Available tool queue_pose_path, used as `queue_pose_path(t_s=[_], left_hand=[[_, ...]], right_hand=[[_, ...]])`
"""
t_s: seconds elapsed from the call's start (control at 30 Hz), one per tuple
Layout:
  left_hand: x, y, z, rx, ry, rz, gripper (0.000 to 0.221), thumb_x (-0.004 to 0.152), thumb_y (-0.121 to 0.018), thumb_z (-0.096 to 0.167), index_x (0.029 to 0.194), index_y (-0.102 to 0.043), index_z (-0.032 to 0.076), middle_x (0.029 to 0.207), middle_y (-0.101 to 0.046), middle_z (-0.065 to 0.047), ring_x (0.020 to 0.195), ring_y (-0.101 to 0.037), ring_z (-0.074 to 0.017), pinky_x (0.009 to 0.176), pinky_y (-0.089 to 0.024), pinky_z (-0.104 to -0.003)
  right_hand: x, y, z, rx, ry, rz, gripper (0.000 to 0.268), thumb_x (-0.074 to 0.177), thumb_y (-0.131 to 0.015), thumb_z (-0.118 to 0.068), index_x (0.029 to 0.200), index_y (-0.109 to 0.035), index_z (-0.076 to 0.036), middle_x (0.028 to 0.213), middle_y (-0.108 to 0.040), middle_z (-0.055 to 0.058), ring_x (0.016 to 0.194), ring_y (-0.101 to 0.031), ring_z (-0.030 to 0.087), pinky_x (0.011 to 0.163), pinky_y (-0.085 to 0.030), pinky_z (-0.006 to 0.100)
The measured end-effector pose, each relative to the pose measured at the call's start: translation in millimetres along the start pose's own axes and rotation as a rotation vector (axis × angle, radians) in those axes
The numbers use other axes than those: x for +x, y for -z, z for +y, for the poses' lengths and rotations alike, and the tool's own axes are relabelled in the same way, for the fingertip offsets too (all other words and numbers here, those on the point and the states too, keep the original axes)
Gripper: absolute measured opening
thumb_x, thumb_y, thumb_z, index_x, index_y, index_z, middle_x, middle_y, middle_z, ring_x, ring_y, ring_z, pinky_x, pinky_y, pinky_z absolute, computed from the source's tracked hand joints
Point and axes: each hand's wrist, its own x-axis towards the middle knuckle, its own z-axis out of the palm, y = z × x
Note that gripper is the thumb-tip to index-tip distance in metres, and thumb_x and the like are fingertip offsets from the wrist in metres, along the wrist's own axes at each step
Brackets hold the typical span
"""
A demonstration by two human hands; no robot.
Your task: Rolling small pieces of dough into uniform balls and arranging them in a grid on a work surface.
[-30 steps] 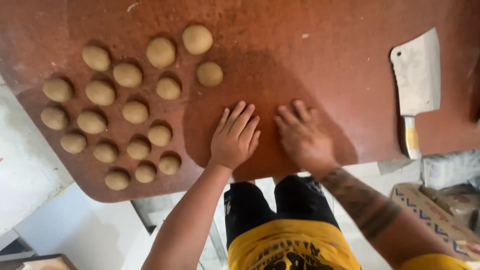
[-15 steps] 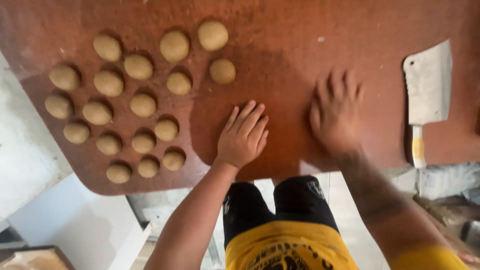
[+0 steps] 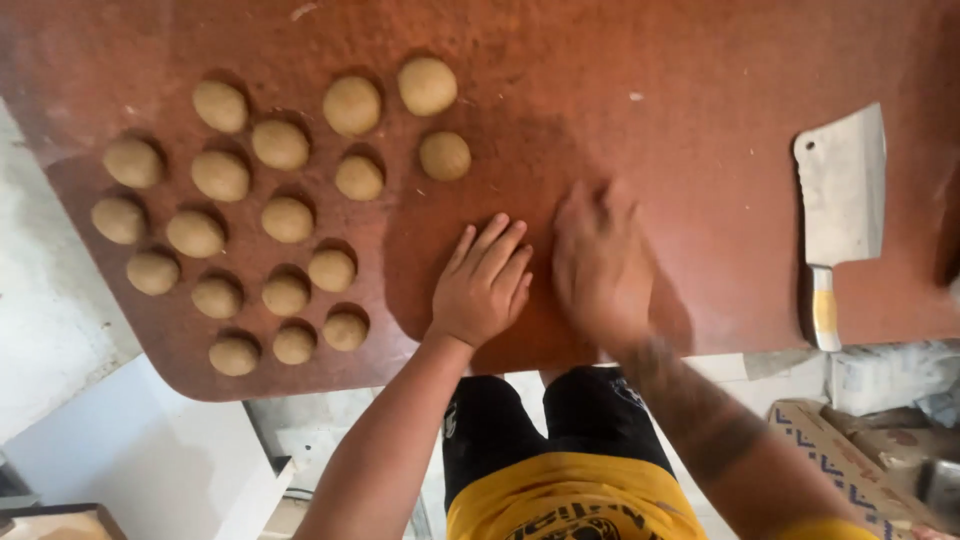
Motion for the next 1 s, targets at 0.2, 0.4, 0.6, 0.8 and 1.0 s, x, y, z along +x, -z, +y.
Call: queue_pose_path(t_s=[0.2, 0.4, 0.6, 0.8, 1.0], left_hand=[[-7, -2, 4, 0.052, -0.005, 0.021, 0.034, 0.105, -0.046, 0.034, 0.12, -0.071, 0.016, 0.15, -0.058, -0.005, 0.142, -0.052, -0.0254, 0.121, -0.036, -0.051], [-4, -3, 2, 0.063, -0.01, 0.035, 0.035, 0.106, -0.045, 0.035, 0.121, -0.07, 0.016, 0.15, -0.058, -0.004, 0.142, -0.053, -0.025, 0.12, -0.038, -0.051], [-5, -4, 3, 0.072, -0.003, 0.04, 0.034, 0.107, -0.046, 0.034, 0.119, -0.072, 0.016, 0.15, -0.058, -0.004, 0.143, -0.052, -0.0243, 0.122, -0.035, -0.05], [3, 0, 1, 0.055, 0.008, 0.04, 0.035, 0.107, -0.045, 0.034, 0.12, -0.071, 0.015, 0.15, -0.058, -0.005, 0.142, -0.053, -0.0256, 0.121, -0.036, -0.051], [-4, -2, 4, 0.053, -0.002, 0.03, 0.034, 0.106, -0.047, 0.034, 0.12, -0.071, 0.015, 0.151, -0.057, -0.004, 0.143, -0.052, -0.0249, 0.121, -0.037, -0.051]], right_hand=[[-13, -12, 50, 0.122, 0.322, 0.047, 0.057, 0.091, -0.058, -0.043, 0.137, -0.07, -0.012, 0.146, -0.063, 0.017, 0.138, -0.051, 0.051, 0.111, -0.041, 0.065], [-33, -32, 12, 0.311, 0.252, 0.29, 0.048, 0.087, -0.07, -0.025, 0.133, -0.073, -0.012, 0.147, -0.063, 0.007, 0.138, -0.052, 0.044, 0.111, -0.043, 0.061], [8, -24, 38, 0.168, 0.175, 0.554, 0.044, 0.092, -0.079, -0.021, 0.134, -0.077, -0.009, 0.149, -0.064, 0.011, 0.14, -0.053, 0.037, 0.118, -0.042, 0.051], [-25, -44, 50, 0.298, 0.339, 0.468, 0.046, 0.09, -0.073, -0.027, 0.135, -0.073, -0.017, 0.141, -0.066, 0.017, 0.135, -0.059, 0.039, 0.115, -0.045, 0.048], [0, -11, 17, 0.279, 0.24, 0.318, 0.04, 0.092, -0.071, -0.026, 0.125, -0.077, -0.005, 0.129, -0.072, 0.018, 0.127, -0.061, 0.044, 0.117, -0.036, 0.056]])
